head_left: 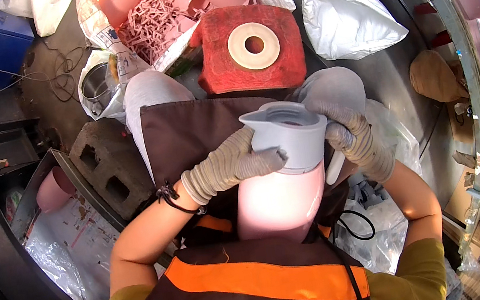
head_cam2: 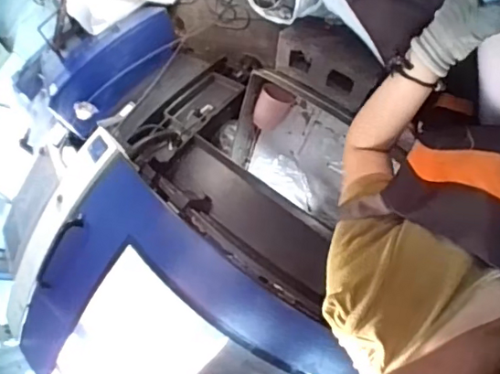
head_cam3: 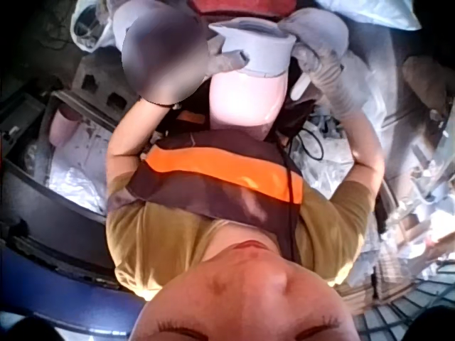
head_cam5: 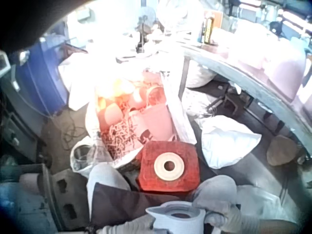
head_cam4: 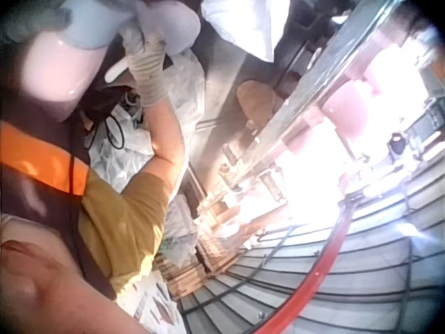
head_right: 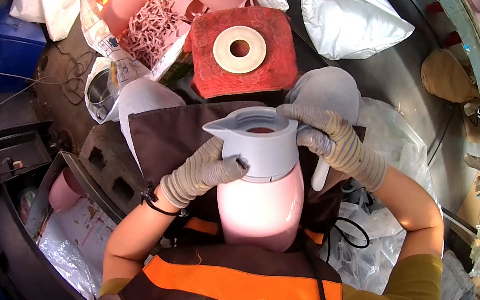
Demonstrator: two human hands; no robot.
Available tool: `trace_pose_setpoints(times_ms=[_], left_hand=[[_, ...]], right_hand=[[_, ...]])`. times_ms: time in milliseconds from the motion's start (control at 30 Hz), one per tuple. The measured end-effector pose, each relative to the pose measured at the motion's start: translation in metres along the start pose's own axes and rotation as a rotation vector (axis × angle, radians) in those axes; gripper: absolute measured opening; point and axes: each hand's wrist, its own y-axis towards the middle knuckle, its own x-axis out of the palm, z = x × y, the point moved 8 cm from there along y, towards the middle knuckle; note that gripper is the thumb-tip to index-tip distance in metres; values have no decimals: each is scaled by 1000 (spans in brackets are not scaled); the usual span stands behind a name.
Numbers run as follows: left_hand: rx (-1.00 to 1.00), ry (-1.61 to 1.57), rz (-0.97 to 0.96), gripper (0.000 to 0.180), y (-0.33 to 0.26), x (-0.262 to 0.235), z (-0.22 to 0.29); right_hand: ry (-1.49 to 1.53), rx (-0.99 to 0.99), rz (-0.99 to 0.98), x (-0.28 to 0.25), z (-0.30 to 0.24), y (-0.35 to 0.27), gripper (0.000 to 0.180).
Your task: The person assembles pink thermal jugs by inserting a metal flask into the plastic casing and attaching the lid by hand.
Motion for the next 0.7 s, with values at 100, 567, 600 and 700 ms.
trace_pose_setpoints(times_ms=[100,567,600,700], left_hand=[[-3,18,30,75,-1,0,1],[0,76,45,80,-2,-3,-10],[-17,51,19,80,-3,-1,-11],[-15,-2,120,77,-2,-9,-12]], right_hand=[[-104,-91,-53,-1,-7,1,50],[-24,105,-158,2,9,13,57],[-35,92,-173,3,8,13,53],[186,123,-122,1,9,11,47]])
